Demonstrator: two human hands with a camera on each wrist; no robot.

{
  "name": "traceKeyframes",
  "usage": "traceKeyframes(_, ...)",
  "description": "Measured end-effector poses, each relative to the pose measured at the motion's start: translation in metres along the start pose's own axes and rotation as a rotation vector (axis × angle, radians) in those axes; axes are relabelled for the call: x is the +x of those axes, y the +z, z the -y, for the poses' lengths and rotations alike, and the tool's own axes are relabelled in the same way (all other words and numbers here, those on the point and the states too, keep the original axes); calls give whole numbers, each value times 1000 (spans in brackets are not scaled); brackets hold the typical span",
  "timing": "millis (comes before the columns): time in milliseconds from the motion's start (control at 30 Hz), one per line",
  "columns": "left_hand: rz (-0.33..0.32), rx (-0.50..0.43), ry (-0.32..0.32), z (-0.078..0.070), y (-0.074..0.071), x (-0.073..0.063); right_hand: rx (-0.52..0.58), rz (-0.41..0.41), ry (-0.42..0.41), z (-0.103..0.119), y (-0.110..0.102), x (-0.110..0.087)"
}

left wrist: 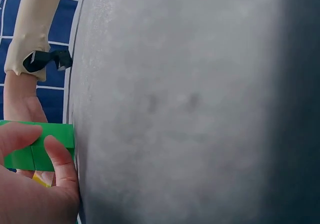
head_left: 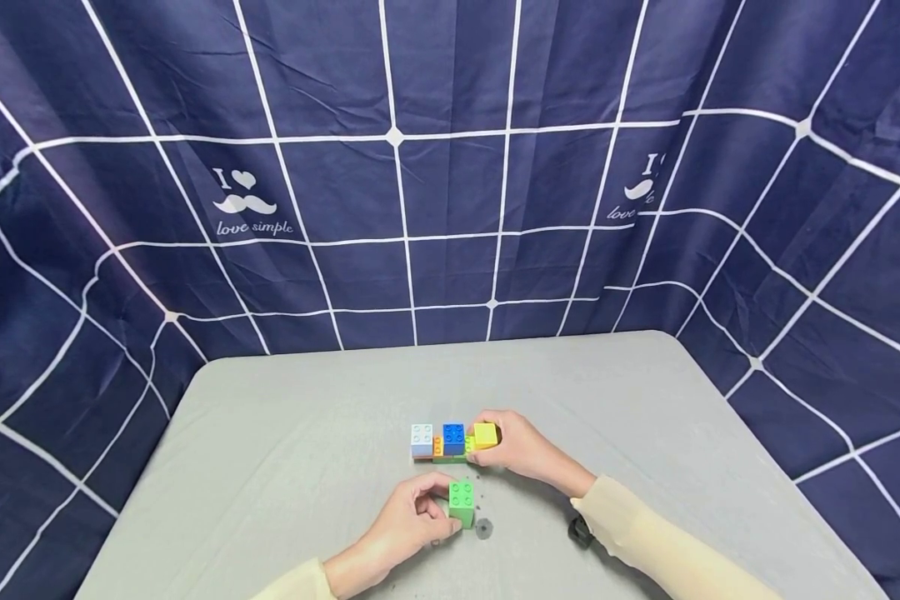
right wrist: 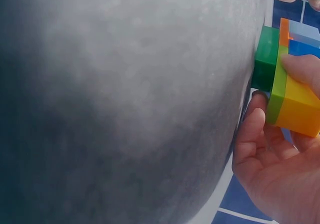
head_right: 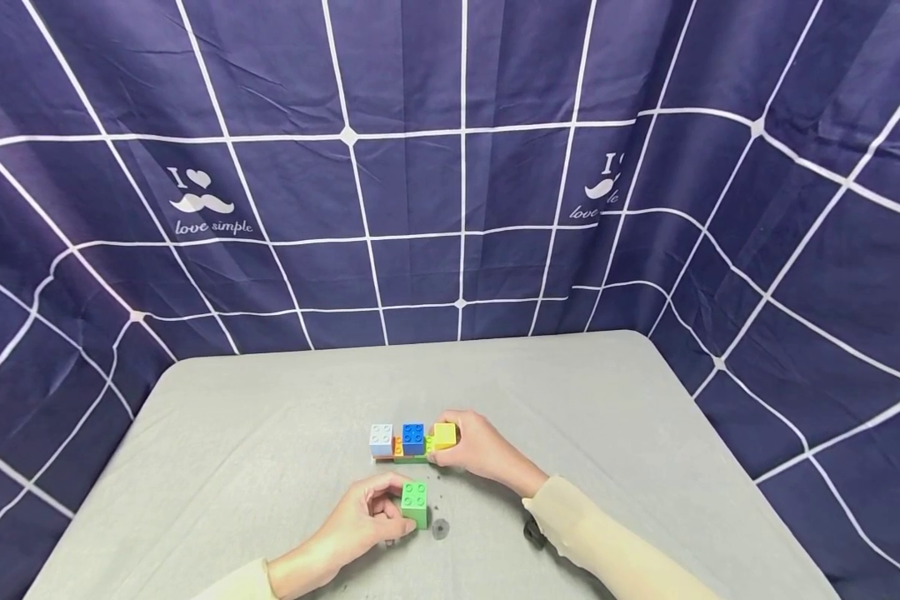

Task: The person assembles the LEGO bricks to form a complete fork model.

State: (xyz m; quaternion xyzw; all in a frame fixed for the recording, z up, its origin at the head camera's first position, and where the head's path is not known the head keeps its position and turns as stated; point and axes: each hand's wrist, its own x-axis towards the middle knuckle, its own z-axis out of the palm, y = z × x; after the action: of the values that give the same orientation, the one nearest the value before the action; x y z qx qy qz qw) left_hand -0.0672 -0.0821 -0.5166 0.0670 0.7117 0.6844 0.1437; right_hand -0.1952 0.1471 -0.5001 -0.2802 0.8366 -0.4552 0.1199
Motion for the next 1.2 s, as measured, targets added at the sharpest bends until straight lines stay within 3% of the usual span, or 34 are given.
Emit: traceKeyframes(1200, -57, -5, 1, 1, 4, -1, -1, 21, 0, -2, 1, -1)
